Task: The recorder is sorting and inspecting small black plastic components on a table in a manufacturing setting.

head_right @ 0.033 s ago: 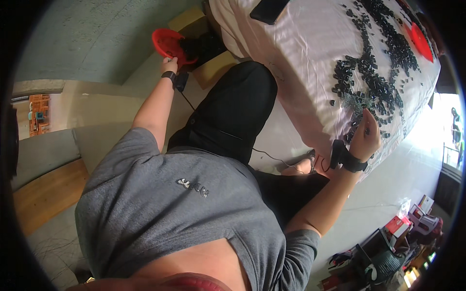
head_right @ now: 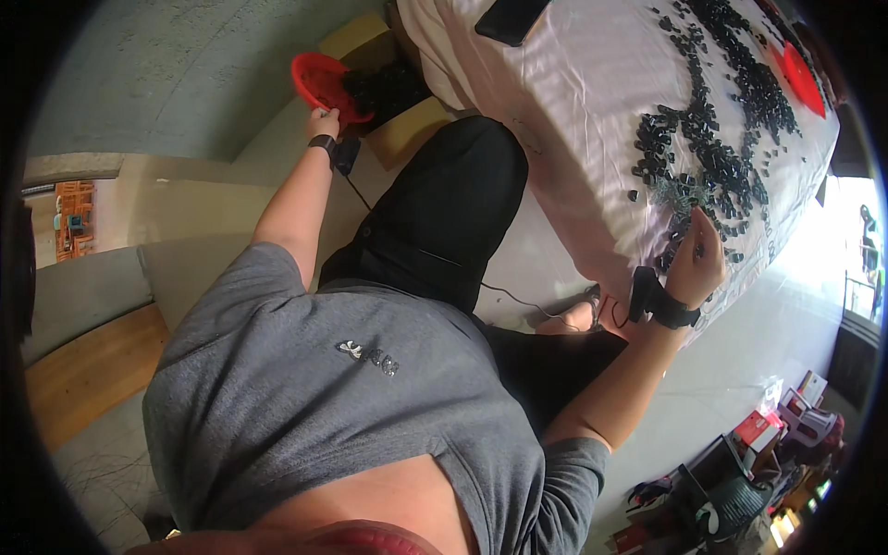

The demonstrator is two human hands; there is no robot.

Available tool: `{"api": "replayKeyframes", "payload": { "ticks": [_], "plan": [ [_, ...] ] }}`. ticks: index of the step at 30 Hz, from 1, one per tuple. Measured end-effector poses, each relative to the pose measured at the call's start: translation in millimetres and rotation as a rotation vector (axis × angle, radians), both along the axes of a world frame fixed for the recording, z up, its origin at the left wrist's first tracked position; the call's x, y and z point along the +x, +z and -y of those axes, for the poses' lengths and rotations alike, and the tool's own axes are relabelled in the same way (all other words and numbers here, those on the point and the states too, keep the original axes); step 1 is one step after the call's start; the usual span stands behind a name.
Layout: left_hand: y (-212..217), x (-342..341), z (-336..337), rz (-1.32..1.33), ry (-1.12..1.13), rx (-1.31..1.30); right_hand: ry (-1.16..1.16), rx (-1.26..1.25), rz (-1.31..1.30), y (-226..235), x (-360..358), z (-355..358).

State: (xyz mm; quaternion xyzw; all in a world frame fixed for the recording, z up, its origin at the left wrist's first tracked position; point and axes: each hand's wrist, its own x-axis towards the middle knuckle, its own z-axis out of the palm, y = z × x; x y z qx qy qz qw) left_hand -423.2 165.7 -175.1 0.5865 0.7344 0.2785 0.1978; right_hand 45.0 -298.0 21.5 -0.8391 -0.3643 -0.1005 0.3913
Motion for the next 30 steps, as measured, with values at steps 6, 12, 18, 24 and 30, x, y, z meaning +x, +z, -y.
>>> {"api": "replayKeyframes", "payload": {
  "ticks": [6, 12, 18, 24, 30],
  "plan": [
    [25.1, 30.3, 15.6, -0.121, -0.071, 0.010, -0.001, -0.017, 0.033, 0.4, 1.2, 6.9],
    [33.9, 26.4, 22.7, -0.155, -0.152, 0.054, -0.010, -0.005, 0.044, 2.3, -0.8, 2.8],
    [35.3, 23.9, 29.6, -0.175, -0.229, 0.134, -0.013, 0.022, 0.044, 2.4, -3.4, 1.0],
    [29.5, 12.1, 11.1, 0.427, 0.112, -0.146, 0.012, 0.058, 0.017, 4.4, -4.9, -2.9],
    [67.8, 30.0, 26.9, 1.583, 0.057, -0.206, -0.017, 0.094, 0.025, 5.2, -3.0, 6.7]
  ]
}}
